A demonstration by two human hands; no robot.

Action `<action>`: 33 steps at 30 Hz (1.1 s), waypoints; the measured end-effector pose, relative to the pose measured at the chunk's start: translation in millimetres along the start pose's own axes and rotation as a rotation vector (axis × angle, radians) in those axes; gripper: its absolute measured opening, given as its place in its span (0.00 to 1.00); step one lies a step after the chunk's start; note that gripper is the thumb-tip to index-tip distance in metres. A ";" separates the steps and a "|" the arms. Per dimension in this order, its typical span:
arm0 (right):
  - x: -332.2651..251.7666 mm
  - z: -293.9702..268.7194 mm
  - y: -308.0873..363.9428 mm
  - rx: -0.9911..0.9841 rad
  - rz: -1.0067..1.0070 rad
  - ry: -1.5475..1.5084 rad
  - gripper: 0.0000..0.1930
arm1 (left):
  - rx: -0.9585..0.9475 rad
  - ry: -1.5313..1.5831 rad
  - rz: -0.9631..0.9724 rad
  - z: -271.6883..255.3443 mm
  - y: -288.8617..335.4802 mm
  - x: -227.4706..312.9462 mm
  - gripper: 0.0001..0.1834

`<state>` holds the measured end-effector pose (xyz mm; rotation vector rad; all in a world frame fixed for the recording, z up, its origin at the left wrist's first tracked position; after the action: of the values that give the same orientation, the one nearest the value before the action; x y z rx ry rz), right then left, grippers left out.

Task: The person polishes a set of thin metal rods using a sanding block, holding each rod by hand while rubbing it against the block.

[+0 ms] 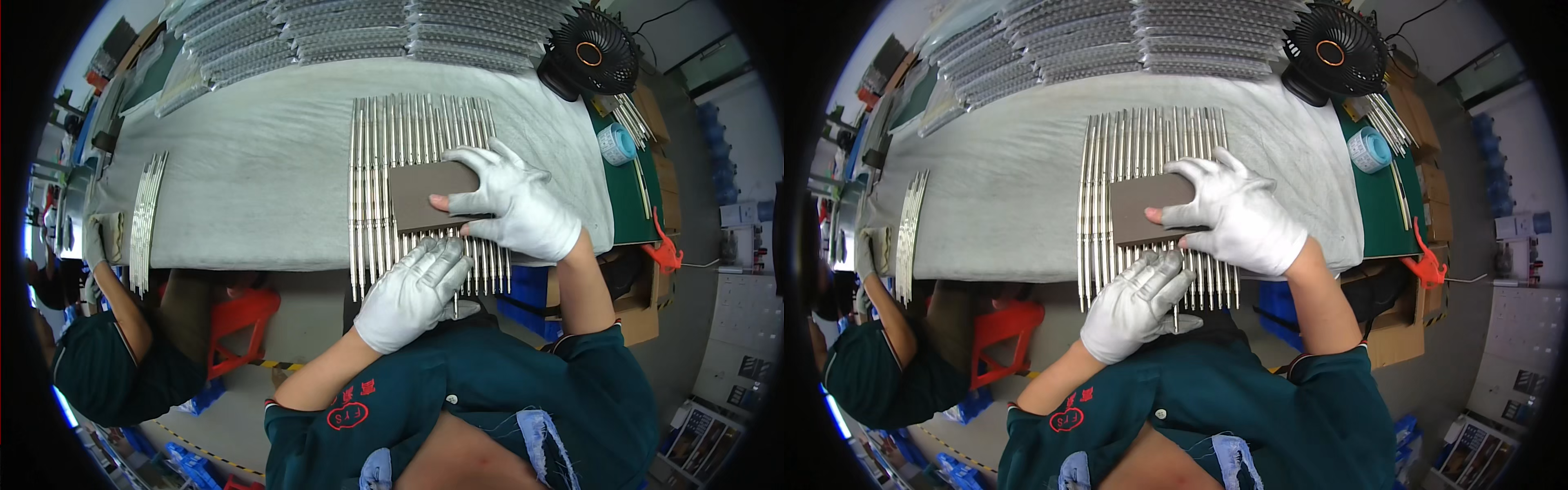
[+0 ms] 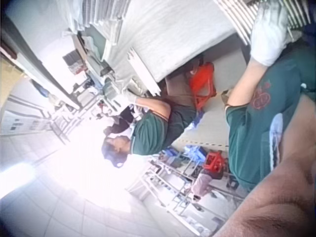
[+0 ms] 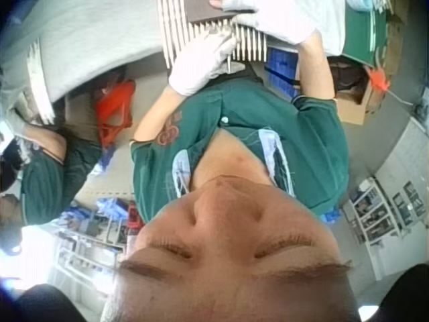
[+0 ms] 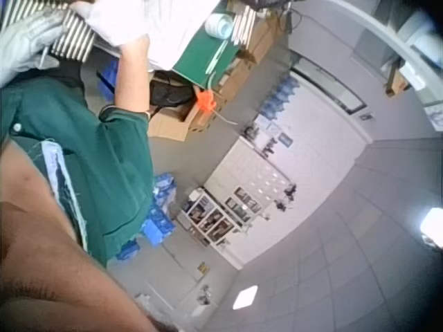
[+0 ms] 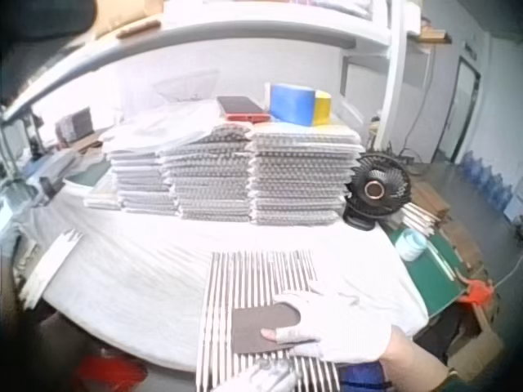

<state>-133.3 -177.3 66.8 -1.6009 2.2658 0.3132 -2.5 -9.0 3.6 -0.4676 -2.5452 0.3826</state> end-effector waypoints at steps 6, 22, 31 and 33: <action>21.3 -9.7 18.6 0.030 0.084 -0.044 0.23 | -0.026 0.069 -0.016 -3.5 -6.6 7.1 0.24; 70.1 -14.8 76.7 0.730 0.493 -0.298 0.34 | -0.104 -0.055 -0.026 -13.7 -13.4 8.9 0.42; 92.5 28.5 63.2 0.839 0.545 -0.077 0.33 | -0.215 -0.175 -0.043 -8.2 -18.0 9.4 0.45; 93.5 28.7 61.8 0.830 0.536 -0.086 0.32 | -0.202 -0.157 -0.043 -9.5 -20.7 11.7 0.43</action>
<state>-215.3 -226.5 1.6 -0.5540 2.2568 -0.3905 -12.1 -21.4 23.9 -0.4718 -2.7559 0.1508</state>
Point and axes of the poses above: each hand's wrist, its own y-axis away from the middle knuckle, its own z-axis out of the palm, x = y × z, the point moved 1 cm from there along -y, towards the middle knuckle, and after that the axes turned 4 degrees about y, right-handed, at the moved point
